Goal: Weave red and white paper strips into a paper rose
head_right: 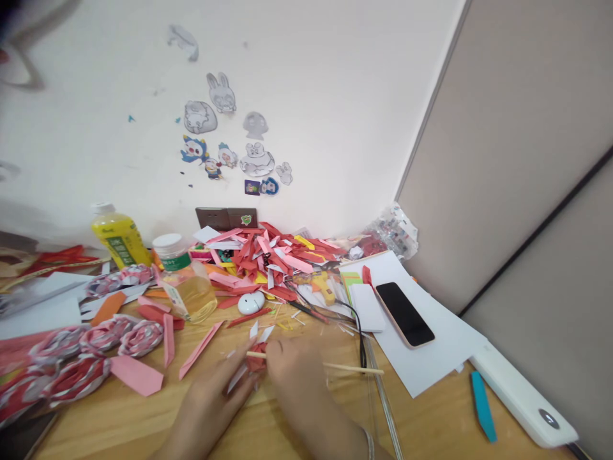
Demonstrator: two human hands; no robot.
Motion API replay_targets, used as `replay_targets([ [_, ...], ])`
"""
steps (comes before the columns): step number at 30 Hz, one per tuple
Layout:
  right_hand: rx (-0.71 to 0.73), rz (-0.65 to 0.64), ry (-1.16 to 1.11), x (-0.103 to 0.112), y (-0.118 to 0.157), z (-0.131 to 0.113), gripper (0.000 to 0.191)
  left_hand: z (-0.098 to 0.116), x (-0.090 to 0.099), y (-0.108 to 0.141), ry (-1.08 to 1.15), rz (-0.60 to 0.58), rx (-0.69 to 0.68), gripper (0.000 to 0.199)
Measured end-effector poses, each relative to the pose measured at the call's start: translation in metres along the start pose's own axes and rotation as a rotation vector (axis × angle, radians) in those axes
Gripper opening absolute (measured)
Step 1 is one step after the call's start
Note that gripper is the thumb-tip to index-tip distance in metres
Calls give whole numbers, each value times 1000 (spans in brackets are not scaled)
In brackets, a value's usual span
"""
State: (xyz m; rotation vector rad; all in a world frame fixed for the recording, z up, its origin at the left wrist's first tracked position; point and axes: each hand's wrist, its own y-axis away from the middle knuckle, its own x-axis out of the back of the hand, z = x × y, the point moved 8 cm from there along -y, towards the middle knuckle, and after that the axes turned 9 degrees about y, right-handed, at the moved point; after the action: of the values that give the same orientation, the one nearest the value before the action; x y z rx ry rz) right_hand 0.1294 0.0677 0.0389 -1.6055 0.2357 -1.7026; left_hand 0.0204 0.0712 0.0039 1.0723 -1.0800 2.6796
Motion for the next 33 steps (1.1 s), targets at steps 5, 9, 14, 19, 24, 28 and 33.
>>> replay_targets([
  [5, -41, -28, 2, -1, 1, 4, 21, 1, 1, -1, -7, 10, -12, 46],
  [9, -19, -41, -12, -3, 2, 2, 20, 1, -1, 0, -5, -3, -9, 47],
  [14, -3, -49, -30, -6, 2, 1, 15, 1, -1, 0, -2, -4, -25, 47],
  [19, 3, -87, -20, -12, 2, -1, 15, 4, 1, 0, -13, 14, -31, 44],
  [24, -10, -115, -11, -14, 2, 0, 15, 4, 1, -1, -15, 3, -21, 44],
  [28, -65, -100, -9, -9, 0, 4, 11, 2, 2, -1, -17, 18, -22, 45],
  [33, -56, -156, -19, -12, 1, 4, 13, 2, 0, 0, -11, 9, -33, 47],
])
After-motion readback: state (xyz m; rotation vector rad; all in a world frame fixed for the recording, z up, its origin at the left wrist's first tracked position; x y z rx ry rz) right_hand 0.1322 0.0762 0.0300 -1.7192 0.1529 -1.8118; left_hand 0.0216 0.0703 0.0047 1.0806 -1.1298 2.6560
